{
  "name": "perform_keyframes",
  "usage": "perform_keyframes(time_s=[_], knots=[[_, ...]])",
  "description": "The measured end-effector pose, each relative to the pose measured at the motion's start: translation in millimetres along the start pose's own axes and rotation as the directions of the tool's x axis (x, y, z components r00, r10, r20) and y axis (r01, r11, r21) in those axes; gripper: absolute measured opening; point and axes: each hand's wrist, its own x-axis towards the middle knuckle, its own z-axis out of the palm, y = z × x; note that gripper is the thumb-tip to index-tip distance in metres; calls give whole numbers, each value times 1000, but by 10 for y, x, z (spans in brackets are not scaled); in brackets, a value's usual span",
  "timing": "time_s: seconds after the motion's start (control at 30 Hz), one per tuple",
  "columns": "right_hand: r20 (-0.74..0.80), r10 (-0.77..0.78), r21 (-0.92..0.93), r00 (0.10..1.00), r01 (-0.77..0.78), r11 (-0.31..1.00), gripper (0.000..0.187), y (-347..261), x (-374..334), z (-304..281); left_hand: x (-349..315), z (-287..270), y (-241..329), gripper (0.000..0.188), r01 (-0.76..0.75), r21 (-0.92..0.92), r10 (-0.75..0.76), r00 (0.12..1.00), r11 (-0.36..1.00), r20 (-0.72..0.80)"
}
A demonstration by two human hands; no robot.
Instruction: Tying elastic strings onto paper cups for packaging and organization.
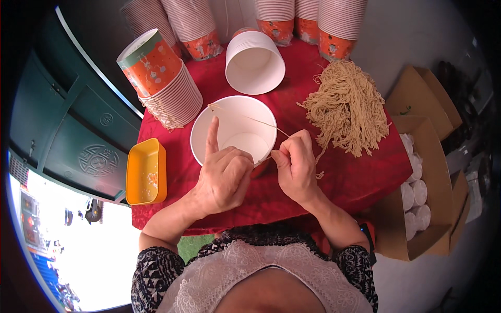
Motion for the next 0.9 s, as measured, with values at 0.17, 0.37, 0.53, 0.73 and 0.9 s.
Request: perform_keyframes(time_s=[0.17, 0.37, 0.53, 0.73, 0.9], knots=[[89, -41, -29, 995, 44, 999, 22, 20, 22, -77, -18, -57, -24, 27, -18, 87, 16, 1000, 996, 15], [279, -93, -38, 956, 108, 993, 38, -78, 141, -199, -235, -130, 74, 45, 159, 191, -112, 965, 968, -237], [109, -84, 15, 991, 83, 996, 21, 42, 105, -86, -631, -48, 229, 9, 302, -121, -322, 809, 945, -491], [65, 369, 570, 927, -338, 749, 12, -35, 14, -6, -852, 79, 253, 16, 488, -387, -620, 666, 783, -414], [110, 450, 730, 886, -379, 568, 14, -131, -49, 134, -797, 120, 295, 14, 362, -728, -773, 525, 582, -356]])
